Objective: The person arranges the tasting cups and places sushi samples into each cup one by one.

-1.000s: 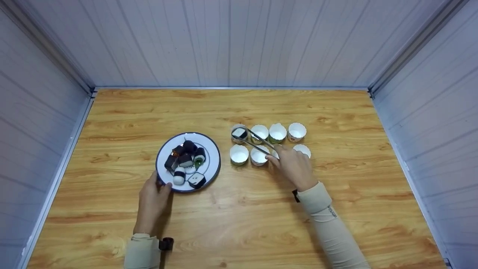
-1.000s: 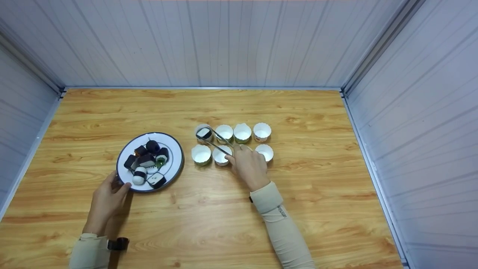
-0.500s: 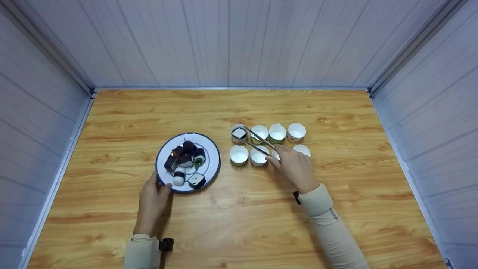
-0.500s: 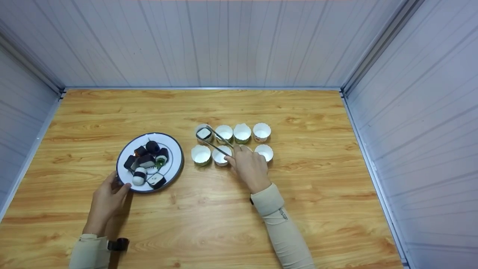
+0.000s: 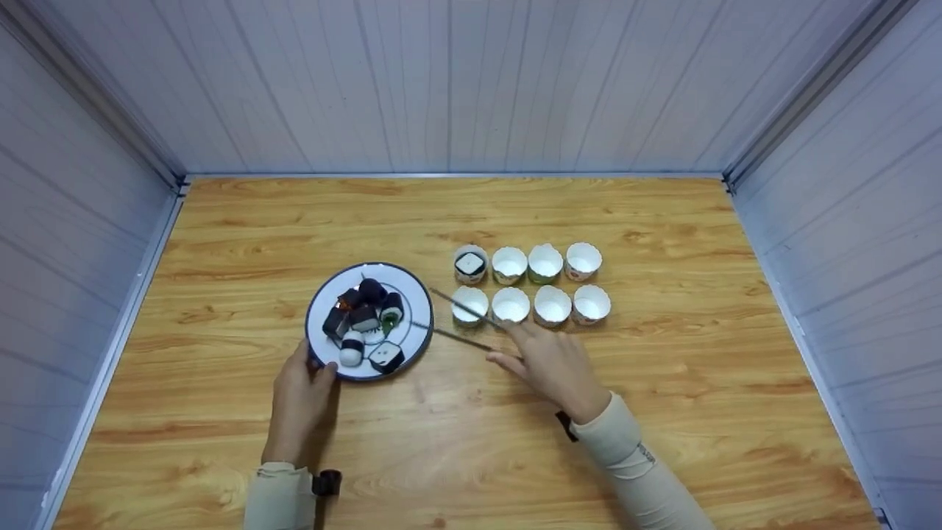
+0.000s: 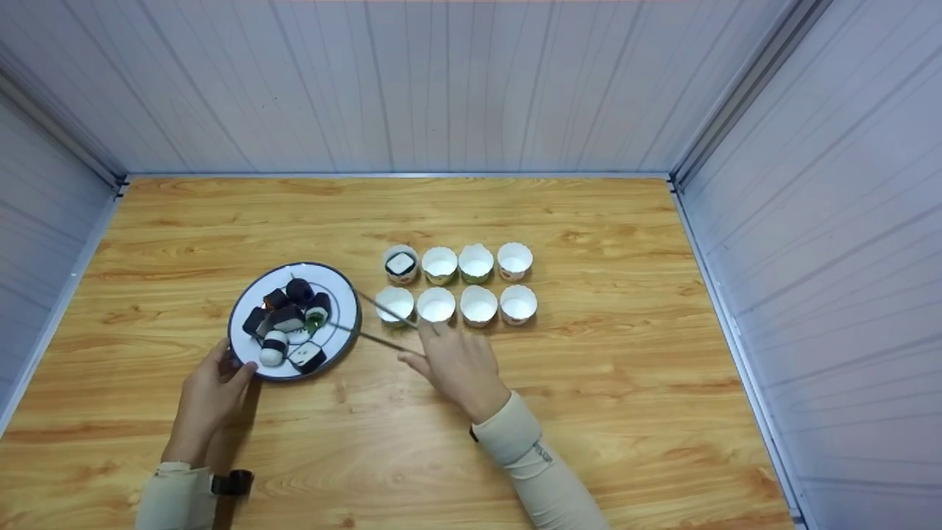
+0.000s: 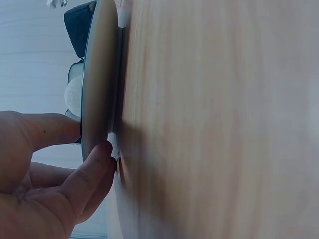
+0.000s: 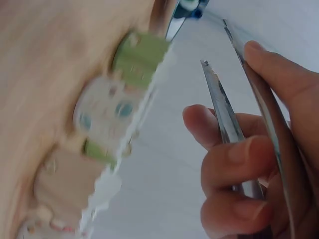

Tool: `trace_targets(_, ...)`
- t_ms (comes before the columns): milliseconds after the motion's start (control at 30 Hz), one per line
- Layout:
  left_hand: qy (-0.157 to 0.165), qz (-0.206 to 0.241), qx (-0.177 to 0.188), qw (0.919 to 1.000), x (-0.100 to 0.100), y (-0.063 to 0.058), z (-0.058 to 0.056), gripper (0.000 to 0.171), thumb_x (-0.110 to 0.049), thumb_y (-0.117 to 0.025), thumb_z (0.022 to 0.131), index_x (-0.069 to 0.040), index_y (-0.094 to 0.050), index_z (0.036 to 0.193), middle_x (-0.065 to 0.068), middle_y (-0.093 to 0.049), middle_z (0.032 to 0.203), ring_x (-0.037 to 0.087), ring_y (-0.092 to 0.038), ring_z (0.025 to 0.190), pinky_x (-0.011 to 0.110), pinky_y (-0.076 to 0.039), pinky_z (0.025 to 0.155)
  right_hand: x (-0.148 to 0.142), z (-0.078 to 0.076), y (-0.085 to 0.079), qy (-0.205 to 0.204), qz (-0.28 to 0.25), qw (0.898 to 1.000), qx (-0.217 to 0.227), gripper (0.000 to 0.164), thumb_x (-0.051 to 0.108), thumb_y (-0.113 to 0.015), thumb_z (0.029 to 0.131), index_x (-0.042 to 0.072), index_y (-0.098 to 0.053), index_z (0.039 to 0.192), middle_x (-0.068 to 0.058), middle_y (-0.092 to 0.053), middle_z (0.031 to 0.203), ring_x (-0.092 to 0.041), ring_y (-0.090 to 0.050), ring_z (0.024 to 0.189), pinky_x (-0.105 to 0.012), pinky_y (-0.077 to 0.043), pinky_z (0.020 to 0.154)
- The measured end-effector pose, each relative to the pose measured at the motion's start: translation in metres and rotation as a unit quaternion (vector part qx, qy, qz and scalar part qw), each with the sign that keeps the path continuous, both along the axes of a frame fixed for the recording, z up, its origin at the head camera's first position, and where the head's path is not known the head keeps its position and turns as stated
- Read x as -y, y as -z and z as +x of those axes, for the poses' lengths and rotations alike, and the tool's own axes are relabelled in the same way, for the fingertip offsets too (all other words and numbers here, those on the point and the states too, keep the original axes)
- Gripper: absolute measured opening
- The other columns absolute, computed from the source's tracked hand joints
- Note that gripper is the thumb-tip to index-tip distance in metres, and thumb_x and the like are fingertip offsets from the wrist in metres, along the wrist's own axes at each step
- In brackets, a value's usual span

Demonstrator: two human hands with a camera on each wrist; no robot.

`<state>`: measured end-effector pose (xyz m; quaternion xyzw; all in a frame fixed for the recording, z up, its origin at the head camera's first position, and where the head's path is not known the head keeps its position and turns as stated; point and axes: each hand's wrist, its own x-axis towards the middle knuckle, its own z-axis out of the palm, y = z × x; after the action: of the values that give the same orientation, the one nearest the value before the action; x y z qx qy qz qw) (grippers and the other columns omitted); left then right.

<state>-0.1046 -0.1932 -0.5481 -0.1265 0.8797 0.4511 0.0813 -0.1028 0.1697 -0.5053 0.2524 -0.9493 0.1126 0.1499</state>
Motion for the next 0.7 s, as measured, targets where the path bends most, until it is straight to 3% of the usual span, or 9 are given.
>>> trace_targets(133,0.004,-0.014,0.002,0.9999,0.0,0.001,0.0,0.062,-0.006,-0.055,0.102,0.001,-0.026,0.156,0.027,-0.04,0.15,0.038,-0.036,0.14,0.051,-0.033,0.115,0.011,0.009,0.005,-0.026,-0.01,0.999,0.02,0.052,0.054,-0.066,0.092,0.012,-0.068,0.122,0.0,-0.066,0.08,-0.013,-0.056,0.054,-0.031,-0.041,0.039)
trace_targets(233,0.005,-0.015,0.011,0.9998,0.0,0.001,-0.001,0.063,-0.006,-0.055,0.102,0.001,-0.024,0.157,0.027,-0.04,0.149,0.037,-0.036,0.14,0.051,-0.033,0.115,0.019,0.014,0.009,-0.039,-0.002,0.999,0.037,0.05,0.056,-0.064,0.092,0.013,-0.069,0.116,0.001,-0.066,0.08,-0.014,-0.058,0.056,-0.029,-0.04,0.039)
trace_targets(700,0.01,-0.013,0.006,0.9998,0.0,0.0,-0.001,0.062,-0.005,-0.056,0.101,0.001,-0.027,0.155,0.027,-0.045,0.145,0.039,-0.041,0.137,0.052,-0.036,0.112,0.042,0.021,0.024,-0.043,0.057,0.995,0.073,0.046,0.057,-0.059,0.095,0.014,-0.068,0.109,0.004,-0.06,0.073,-0.012,-0.048,0.046,-0.027,-0.03,0.035)
